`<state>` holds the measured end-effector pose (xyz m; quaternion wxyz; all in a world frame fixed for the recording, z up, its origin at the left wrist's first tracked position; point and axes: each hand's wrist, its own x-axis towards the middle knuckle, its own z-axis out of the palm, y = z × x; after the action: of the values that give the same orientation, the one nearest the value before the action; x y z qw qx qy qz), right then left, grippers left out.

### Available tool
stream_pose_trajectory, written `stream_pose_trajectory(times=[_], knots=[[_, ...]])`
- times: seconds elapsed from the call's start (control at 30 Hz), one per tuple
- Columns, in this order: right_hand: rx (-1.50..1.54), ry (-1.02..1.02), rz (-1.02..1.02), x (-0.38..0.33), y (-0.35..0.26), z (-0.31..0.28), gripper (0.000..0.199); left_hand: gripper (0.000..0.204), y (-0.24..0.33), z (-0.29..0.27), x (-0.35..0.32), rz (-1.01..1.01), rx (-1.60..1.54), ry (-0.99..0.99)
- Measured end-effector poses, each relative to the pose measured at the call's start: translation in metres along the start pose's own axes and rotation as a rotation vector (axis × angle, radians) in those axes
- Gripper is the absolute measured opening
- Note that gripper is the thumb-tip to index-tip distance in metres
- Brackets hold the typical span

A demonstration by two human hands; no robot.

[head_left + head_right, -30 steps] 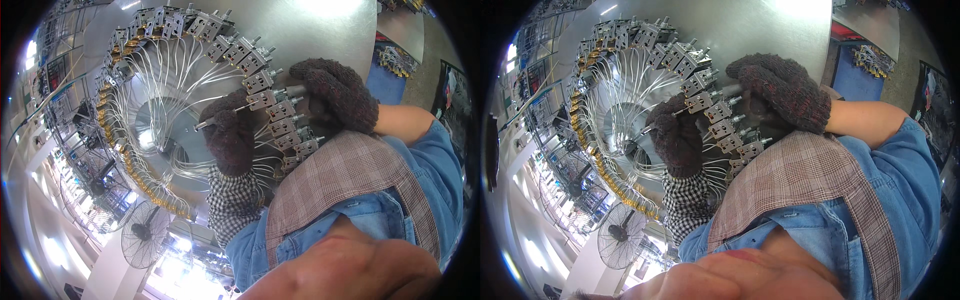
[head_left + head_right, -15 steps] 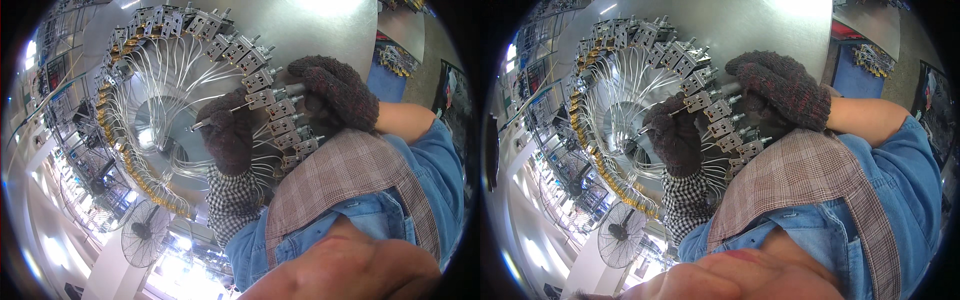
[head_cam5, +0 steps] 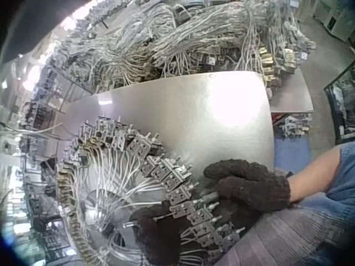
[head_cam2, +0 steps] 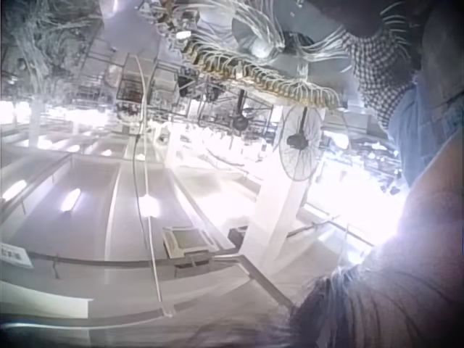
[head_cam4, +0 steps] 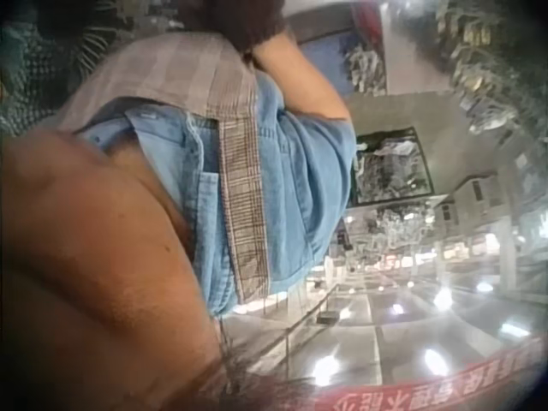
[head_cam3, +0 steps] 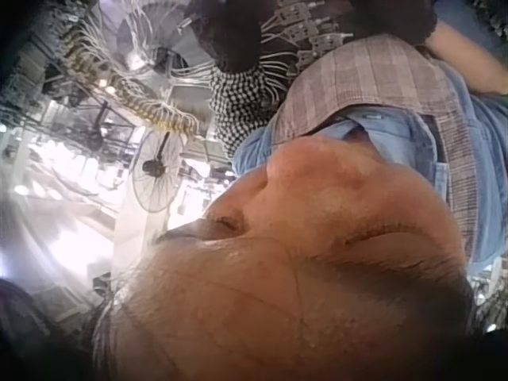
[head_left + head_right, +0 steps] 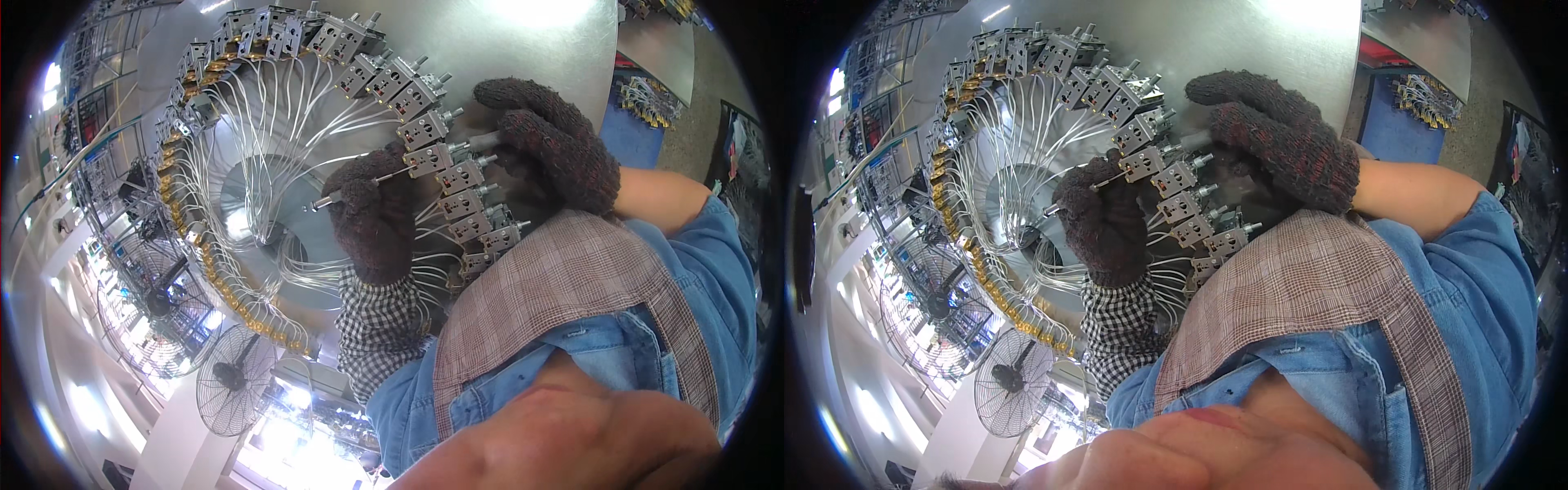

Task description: Manually arranging and securing wires on an electrical stator component held in a jig.

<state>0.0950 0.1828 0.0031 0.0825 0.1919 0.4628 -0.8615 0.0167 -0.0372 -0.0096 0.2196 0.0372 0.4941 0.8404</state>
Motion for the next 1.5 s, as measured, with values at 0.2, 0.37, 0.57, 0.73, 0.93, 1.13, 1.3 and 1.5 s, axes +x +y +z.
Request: stream_pose_trajectory(times=[0.2,0.37,0.57,0.73,0.93,1.13,1.3,1.5], knots=[[-0.285,-0.004,0.007,-0.002,-0.005,-0.004,0.038,0.028,-0.001,-0.008,-0.001,-0.022,0.022,-0.004],[-0.255,-0.021,-0.004,-0.004,-0.008,-0.004,0.043,0.029,-0.001,-0.003,-0.002,-0.019,0.008,0.042],[-0.154,0.043,-0.079,0.000,0.007,-0.005,0.034,0.028,-0.001,0.000,-0.001,-0.008,0.019,0.033],[-0.261,-0.041,-0.109,0.001,0.001,-0.006,0.038,0.027,0.001,0.000,-0.002,-0.011,0.039,0.056],[-0.350,-0.045,-0.231,0.000,0.003,-0.007,0.038,0.026,0.001,0.003,-0.002,-0.010,0.049,0.078],[-0.370,-0.062,-0.205,0.002,0.005,-0.010,0.031,0.026,-0.002,-0.002,-0.002,0.019,0.067,0.081],[-0.905,-0.157,-0.912,0.007,0.009,-0.017,0.026,0.027,-0.004,0.001,-0.001,0.037,-0.003,0.100],[-0.421,-0.049,-0.217,0.000,0.018,-0.013,0.028,0.026,-0.001,0.000,-0.003,0.013,0.017,0.076]])
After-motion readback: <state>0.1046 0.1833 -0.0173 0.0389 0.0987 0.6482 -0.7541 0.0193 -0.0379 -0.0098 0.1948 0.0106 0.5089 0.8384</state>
